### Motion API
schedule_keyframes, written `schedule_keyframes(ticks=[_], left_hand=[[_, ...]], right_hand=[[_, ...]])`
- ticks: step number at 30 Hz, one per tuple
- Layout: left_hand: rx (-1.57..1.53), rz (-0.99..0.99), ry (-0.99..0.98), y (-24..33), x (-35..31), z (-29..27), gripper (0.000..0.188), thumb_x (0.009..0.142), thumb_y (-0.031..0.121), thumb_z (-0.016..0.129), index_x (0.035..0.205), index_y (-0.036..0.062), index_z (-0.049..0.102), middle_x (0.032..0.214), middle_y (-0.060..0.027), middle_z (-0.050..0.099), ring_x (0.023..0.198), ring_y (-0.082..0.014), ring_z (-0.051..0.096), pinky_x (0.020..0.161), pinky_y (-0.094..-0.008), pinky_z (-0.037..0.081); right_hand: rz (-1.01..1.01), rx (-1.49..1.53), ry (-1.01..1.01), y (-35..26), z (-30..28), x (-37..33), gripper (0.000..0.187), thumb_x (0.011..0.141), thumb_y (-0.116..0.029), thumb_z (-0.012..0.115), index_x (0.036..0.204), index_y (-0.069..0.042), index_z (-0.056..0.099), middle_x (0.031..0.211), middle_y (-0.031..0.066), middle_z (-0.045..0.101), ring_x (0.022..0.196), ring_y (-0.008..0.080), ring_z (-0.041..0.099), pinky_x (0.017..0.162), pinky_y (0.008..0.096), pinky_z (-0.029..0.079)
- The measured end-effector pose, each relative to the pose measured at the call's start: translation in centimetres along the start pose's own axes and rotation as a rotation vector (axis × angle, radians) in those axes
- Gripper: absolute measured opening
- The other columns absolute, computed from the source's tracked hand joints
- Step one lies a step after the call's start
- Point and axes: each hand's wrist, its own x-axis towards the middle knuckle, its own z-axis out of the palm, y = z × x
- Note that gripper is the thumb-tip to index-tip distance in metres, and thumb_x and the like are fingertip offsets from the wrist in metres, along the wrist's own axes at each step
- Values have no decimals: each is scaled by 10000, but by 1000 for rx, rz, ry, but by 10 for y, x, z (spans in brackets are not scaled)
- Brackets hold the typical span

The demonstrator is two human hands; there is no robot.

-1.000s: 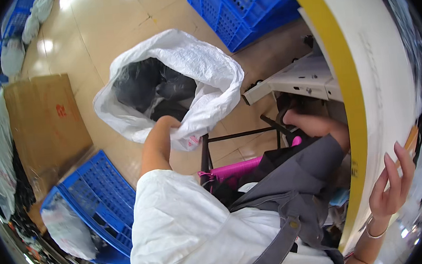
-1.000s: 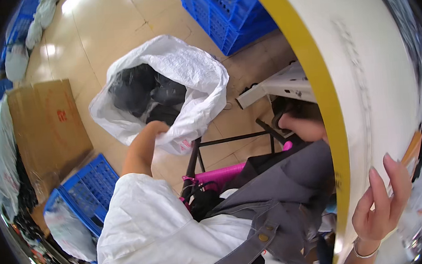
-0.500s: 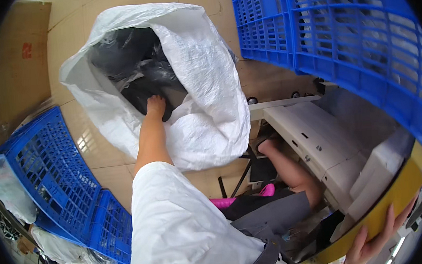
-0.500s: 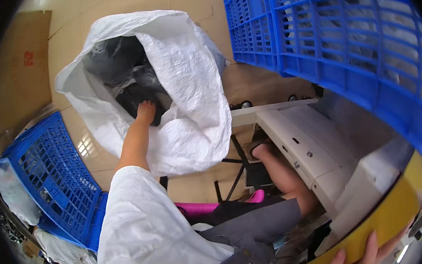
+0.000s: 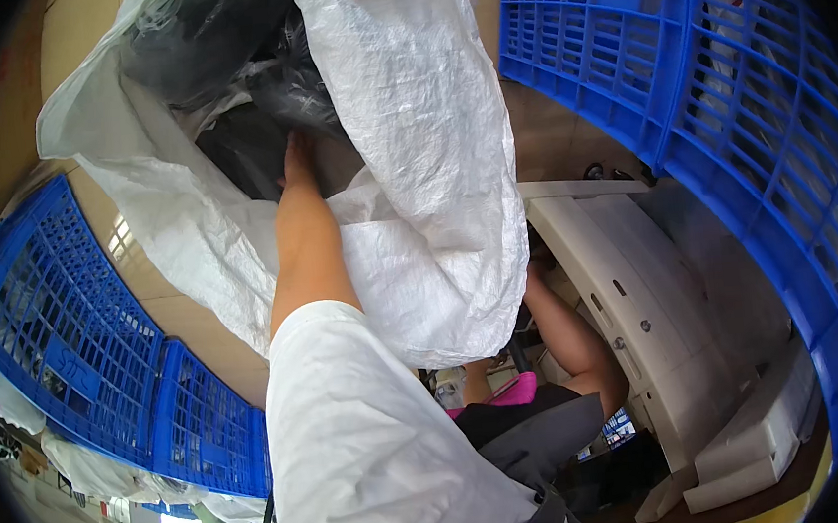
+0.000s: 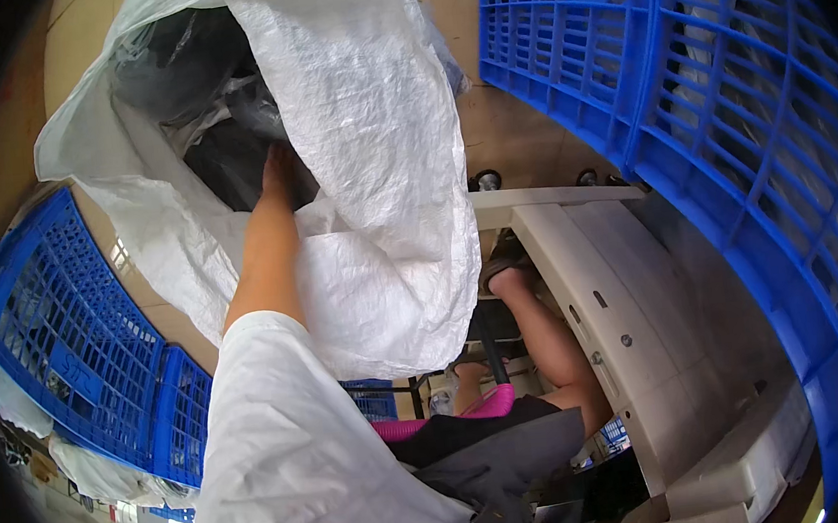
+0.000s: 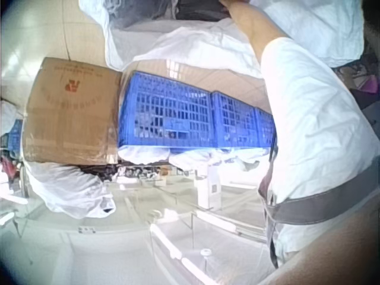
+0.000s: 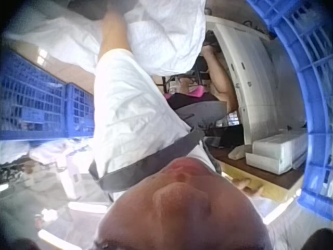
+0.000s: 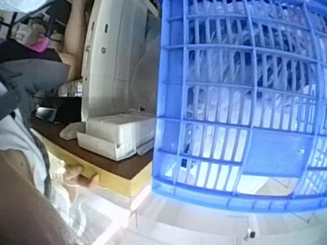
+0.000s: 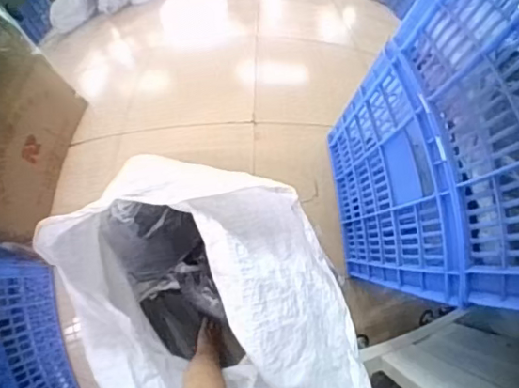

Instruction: The recorder bundles shoe upper components, places them in a plastic bag, and records the quantity in a notebook.

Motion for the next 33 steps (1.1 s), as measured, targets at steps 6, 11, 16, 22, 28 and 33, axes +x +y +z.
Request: schedule_keyframes(ticks=[6,11,16,22,28,33], left_hand=[[209,57,81,-28,-23,41,601,744,165,647,1312,105,459,1435,-95,329,1362,-272,196,1103,-463,137],[-124,165,-80,-12,-42,7,327,854,239,493,1103,90,642,1194,-81,591,1114,-324,537,820,-645,417],[-87,184,-80,-28,-117,-63,238,834,216,534,975,122,701,991,-77,675,910,-289,643,628,-536,519],[-592,-360,353,-159,-201,-126,210,688,125,638,881,71,703,949,-135,673,940,-294,638,767,-410,526],[-1064,-937,558,-292,-341,-159,338,650,180,601,928,3,678,982,-201,650,950,-310,629,795,-361,504],[-1508,-864,1110,-347,-443,-225,546,628,321,697,954,-111,628,969,-216,652,913,-319,627,795,-330,464]], right_hand=[[-68,-67,29,2,0,5,491,815,-186,579,1227,38,430,1334,313,302,1173,462,389,961,533,370],[191,131,223,0,11,-27,461,812,-174,584,1196,41,446,1292,316,361,1113,454,447,939,524,390],[117,-74,-123,-15,1,16,534,833,-213,584,1294,-51,369,1416,299,168,1274,433,271,1025,534,295],[96,243,85,-9,15,20,449,741,-54,498,1187,-74,541,1393,322,260,1286,482,282,1039,528,243],[33,325,362,-5,23,7,409,693,-54,572,1101,-90,577,1393,152,377,1302,331,327,1042,512,246],[-10,445,628,-1,49,-2,404,742,-62,560,1146,-67,550,1340,158,435,1266,319,374,1037,471,287]])
